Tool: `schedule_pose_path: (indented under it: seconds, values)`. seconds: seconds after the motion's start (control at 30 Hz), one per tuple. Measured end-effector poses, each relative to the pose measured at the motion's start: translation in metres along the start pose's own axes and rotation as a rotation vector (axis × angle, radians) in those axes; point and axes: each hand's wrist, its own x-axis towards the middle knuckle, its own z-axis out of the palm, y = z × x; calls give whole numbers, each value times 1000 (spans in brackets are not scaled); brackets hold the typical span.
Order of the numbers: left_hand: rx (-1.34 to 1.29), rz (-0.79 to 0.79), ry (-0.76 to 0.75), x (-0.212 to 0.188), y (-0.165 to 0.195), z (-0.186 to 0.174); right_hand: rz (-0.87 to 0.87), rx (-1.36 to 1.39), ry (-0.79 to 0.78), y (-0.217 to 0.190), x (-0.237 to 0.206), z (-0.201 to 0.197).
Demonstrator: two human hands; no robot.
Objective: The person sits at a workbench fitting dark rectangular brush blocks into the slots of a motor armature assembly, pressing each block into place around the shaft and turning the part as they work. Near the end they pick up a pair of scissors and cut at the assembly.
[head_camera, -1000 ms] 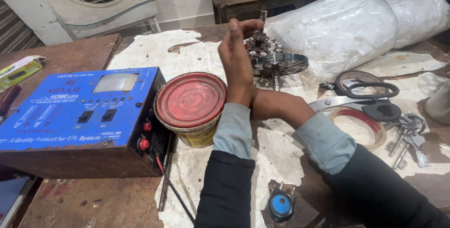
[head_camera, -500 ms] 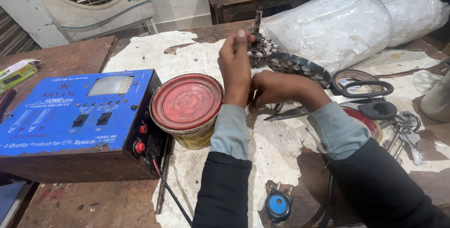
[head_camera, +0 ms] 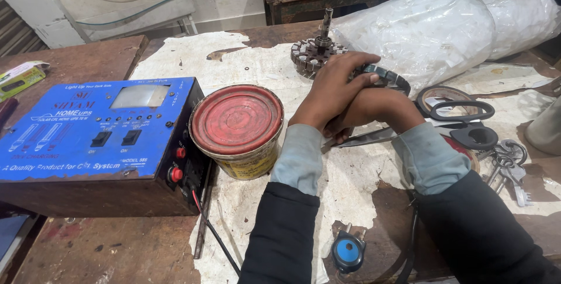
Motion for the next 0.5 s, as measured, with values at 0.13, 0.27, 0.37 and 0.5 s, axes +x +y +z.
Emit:
schedule_pose_path:
  seconds: [0.13, 0.27, 0.37, 0.5]
  values:
    - [266, -85, 44, -3, 15, -4, -9, -4, 52, 0, -5, -1]
    - [317, -167, 90, -8, 26, -17, -57, 71, 61, -4, -13, -6]
    - [263, -208, 168, -13, 28, -23, -119, 136, 51, -5, -20, -11]
    - [247, -294, 247, -14, 21, -22, -162, 318, 18, 0, -29, -23]
